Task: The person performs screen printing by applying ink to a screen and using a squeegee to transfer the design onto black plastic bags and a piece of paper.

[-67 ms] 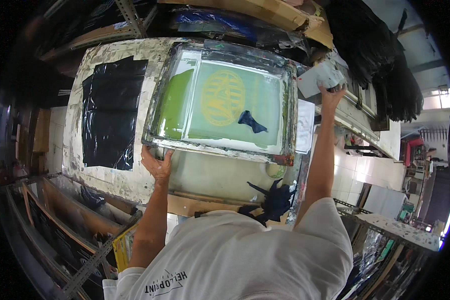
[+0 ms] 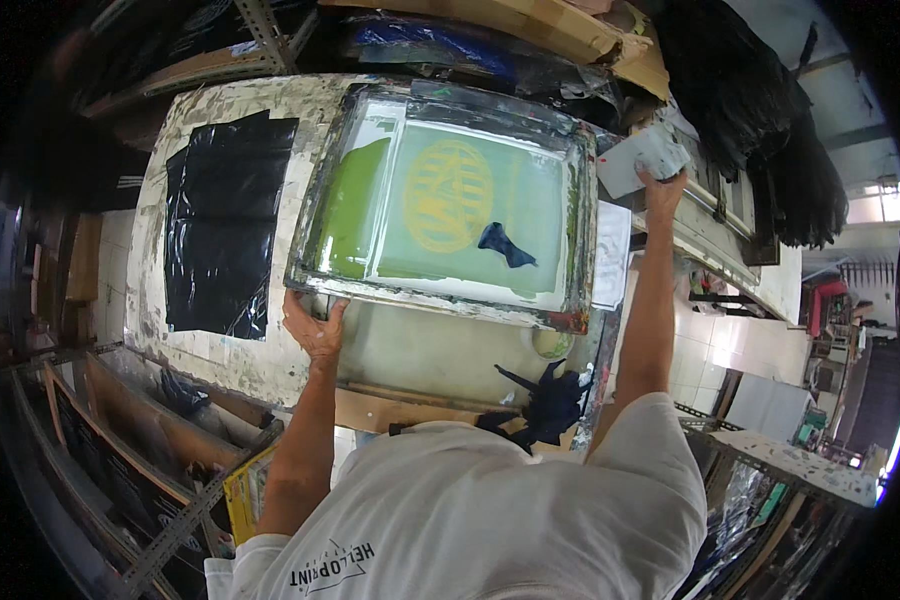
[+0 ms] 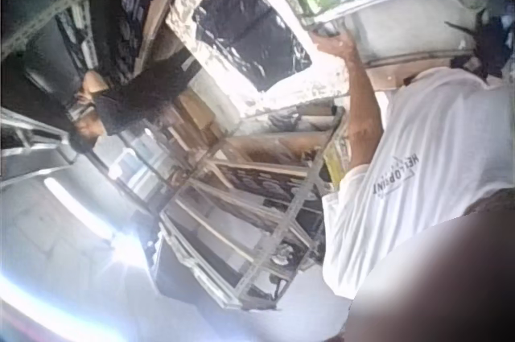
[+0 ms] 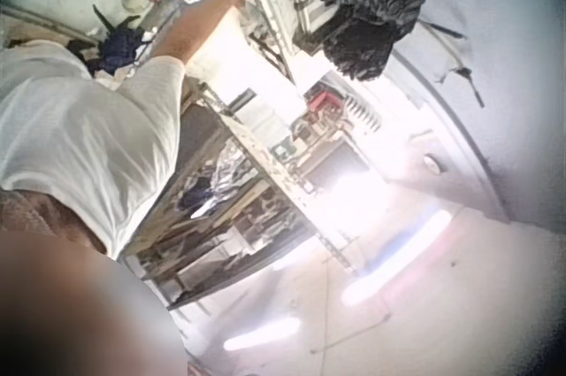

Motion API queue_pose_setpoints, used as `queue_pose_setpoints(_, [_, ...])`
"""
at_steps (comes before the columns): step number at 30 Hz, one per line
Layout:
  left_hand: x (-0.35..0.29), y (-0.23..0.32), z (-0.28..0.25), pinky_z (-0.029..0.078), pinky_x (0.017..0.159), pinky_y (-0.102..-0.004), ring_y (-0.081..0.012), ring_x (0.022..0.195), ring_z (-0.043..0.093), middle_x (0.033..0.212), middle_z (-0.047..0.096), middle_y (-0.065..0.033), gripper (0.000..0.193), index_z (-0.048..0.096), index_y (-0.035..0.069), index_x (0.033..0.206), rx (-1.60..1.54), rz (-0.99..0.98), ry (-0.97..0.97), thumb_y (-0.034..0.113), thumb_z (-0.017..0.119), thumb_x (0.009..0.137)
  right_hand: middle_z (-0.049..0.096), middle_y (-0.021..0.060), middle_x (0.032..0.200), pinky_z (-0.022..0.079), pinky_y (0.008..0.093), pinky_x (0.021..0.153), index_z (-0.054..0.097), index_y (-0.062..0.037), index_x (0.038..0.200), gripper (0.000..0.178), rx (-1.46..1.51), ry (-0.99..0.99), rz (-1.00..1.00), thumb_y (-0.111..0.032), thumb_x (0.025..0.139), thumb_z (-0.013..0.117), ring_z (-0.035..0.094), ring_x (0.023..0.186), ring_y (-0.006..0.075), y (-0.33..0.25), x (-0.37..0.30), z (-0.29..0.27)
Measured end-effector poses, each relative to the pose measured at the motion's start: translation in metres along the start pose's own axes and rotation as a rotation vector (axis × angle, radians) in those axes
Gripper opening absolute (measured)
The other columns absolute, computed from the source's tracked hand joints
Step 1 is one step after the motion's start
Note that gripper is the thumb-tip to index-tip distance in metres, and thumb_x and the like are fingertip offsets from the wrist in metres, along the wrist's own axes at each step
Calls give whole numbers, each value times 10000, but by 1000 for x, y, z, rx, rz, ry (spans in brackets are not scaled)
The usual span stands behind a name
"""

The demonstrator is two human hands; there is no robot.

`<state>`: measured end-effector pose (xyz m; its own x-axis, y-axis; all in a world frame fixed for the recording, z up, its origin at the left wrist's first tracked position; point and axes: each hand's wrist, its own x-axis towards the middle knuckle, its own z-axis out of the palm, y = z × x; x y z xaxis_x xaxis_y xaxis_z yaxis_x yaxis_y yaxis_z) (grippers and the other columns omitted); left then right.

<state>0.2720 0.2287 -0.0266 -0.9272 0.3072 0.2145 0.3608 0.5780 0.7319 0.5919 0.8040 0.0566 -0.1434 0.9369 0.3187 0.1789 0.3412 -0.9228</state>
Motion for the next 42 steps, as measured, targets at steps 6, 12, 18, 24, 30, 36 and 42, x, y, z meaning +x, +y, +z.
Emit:
queue_pose_setpoints(6, [5,0,5,359,1044,-494,-390,1197,493,1302,543,-198,1051,410,2,1445,40,9,11,426,911,625,713,159,1099,529,389,894,603,4,1194,621,-276,-168,-69,-134,656,882,685,1003,287,-41,-2,8])
queue_pose_setpoints(12, [6,2,6,360,1040,-490,-383,1195,498,1302,545,-190,1027,414,6,1445,42,-1,10,402,904,633,680,221,1053,514,466,879,614,-27,1115,481,-664,-498,-422,-122,689,818,646,1011,436,-92,-30,0])
queue_pose_setpoints(18, [6,4,7,361,1040,-484,-380,1193,501,1301,547,-187,1005,416,10,1447,15,-9,15,392,895,650,665,205,1069,486,470,936,611,-10,1061,397,-852,-665,-799,19,671,682,622,1052,398,-115,-54,-5])
queue_pose_setpoints(24, [5,1,6,363,1039,-484,-378,1197,504,1301,556,-184,1033,417,8,1446,28,2,16,452,900,647,673,181,1079,468,459,981,607,-12,1044,391,-973,-706,-829,52,659,634,623,1065,373,-127,-71,-7])
queue_pose_setpoints(30, [6,0,8,364,1037,-487,-377,1194,511,1304,563,-184,1047,418,7,1446,22,-12,29,465,905,641,675,170,1085,459,459,997,607,-19,1059,412,-1013,-677,-810,56,654,623,627,1070,352,-123,-75,-10])
queue_pose_setpoints(36, [7,9,2,379,1033,-482,-378,1183,514,1298,562,-192,1013,417,2,1447,44,14,2,395,908,652,684,180,1083,503,460,942,601,-8,1091,417,-784,-587,-685,18,689,707,647,1051,381,-111,-67,-17])
queue_pose_setpoints(42, [7,16,2,384,1036,-477,-382,1174,509,1274,557,-205,1013,412,-13,1447,-1,-21,6,338,915,641,721,210,1059,544,419,863,603,12,1092,521,-531,-295,-208,-116,664,870,708,983,361,-85,-33,-14])
